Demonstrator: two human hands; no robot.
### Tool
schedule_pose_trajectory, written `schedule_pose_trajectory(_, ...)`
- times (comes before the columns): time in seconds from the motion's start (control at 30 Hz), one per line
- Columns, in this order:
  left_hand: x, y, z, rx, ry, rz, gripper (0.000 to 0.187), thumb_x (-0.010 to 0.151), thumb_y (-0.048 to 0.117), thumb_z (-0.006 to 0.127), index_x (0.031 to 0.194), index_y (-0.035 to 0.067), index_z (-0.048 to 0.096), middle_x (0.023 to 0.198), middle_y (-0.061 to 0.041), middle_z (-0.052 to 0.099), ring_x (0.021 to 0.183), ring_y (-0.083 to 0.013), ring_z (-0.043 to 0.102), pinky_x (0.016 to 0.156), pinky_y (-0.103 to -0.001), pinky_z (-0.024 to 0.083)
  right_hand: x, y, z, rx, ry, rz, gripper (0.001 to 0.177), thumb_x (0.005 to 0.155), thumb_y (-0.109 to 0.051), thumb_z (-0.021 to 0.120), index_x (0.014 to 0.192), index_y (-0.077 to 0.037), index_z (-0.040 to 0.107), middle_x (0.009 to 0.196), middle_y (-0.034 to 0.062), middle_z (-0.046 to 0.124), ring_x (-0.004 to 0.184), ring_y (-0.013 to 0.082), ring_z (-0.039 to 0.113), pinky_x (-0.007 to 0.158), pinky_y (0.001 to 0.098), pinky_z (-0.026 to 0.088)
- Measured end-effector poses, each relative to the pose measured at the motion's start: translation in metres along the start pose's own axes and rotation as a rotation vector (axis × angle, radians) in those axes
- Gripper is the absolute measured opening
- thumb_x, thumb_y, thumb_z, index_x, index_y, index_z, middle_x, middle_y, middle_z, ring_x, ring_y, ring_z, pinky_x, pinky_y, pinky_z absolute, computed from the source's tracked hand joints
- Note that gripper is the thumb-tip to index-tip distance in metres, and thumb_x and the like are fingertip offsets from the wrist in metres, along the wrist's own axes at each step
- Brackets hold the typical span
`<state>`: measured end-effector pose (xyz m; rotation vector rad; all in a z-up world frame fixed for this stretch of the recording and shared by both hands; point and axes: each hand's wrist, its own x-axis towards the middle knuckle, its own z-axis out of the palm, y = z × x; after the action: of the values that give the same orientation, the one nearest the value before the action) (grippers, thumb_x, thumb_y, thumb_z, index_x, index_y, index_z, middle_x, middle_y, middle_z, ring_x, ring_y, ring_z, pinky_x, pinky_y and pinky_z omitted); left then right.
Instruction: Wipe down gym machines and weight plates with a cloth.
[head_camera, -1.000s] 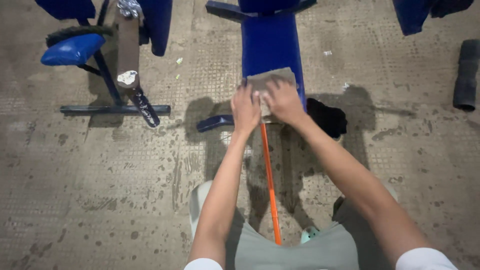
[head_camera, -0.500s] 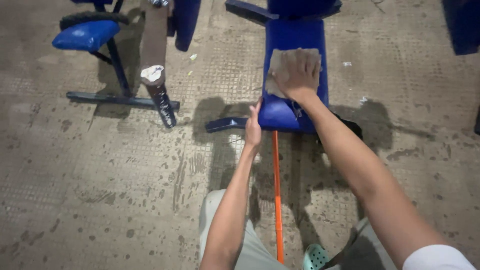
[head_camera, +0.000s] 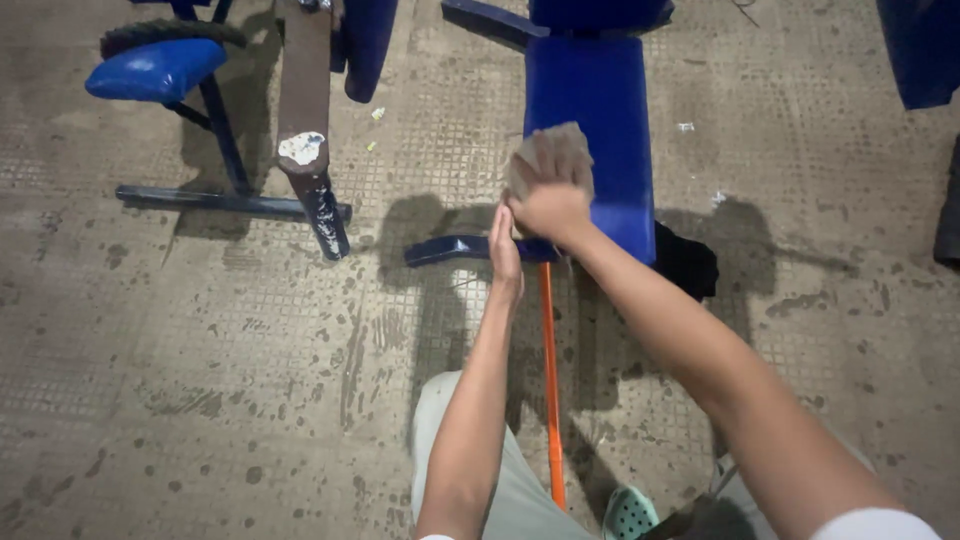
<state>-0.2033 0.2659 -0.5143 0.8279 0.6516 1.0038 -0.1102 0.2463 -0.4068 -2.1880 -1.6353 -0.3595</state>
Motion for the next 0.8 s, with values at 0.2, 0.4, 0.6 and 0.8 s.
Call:
schedule_pose_trajectory(0.2, -0.005, 0.033, -0.01, 0.053, 0.07, -0.002, 0.06, 0.108, 0.042, 0.041, 0.154, 0.004, 0.046, 0.162, -0.009, 0.045, 0.152, -0.0235, 0.038, 0.121, -0.041, 0.028, 0.005, -0.007, 0.01, -0.112, 0.035, -0.017, 0.063, 0.076, -0.05, 0.07, 0.131, -0.021, 0.068, 0.155, 0.021, 0.041, 0.142, 0.0511, 0.035, 0.108, 0.0697, 0.024)
schedule_pose_trajectory(0.4, -0.016, 0.056, -0.008, 0.102, 0.05, -0.012, 0.062, 0.106, 0.049, 0.037, 0.153, 0.01, 0.048, 0.163, -0.006, 0.044, 0.152, -0.0212, 0.035, 0.118, -0.045, 0.026, -0.067, -0.024, -0.038, 0.011, 0.084, -0.063, 0.057, 0.098, -0.046, 0.059, 0.146, -0.016, 0.061, 0.145, 0.0239, 0.057, 0.134, 0.0492, 0.051, 0.119, 0.0649, 0.026)
schedule_pose_trajectory(0.6, -0.021, 0.051, -0.001, 0.377, -0.07, 0.206, 0.062, 0.112, 0.046, 0.036, 0.156, 0.004, 0.042, 0.166, -0.017, 0.04, 0.156, -0.0273, 0.033, 0.129, -0.039, 0.022, -0.014, 0.029, -0.039, -0.079, -0.363, 0.104, 0.05, 0.113, -0.045, 0.038, 0.153, -0.018, 0.052, 0.159, 0.0209, 0.045, 0.147, 0.0413, 0.038, 0.123, 0.0576, 0.021)
schedule_pose_trajectory(0.8, -0.035, 0.06, 0.023, 0.75, -0.175, 0.378, 0.066, 0.111, 0.045, 0.037, 0.159, 0.001, 0.035, 0.167, -0.023, 0.031, 0.157, -0.0349, 0.027, 0.127, -0.04, 0.023, 0.039, 0.063, -0.013, 0.032, -0.043, 0.288, 0.067, 0.102, -0.051, 0.05, 0.16, -0.019, 0.039, 0.166, 0.0233, 0.027, 0.15, 0.0517, 0.019, 0.119, 0.0649, 0.012)
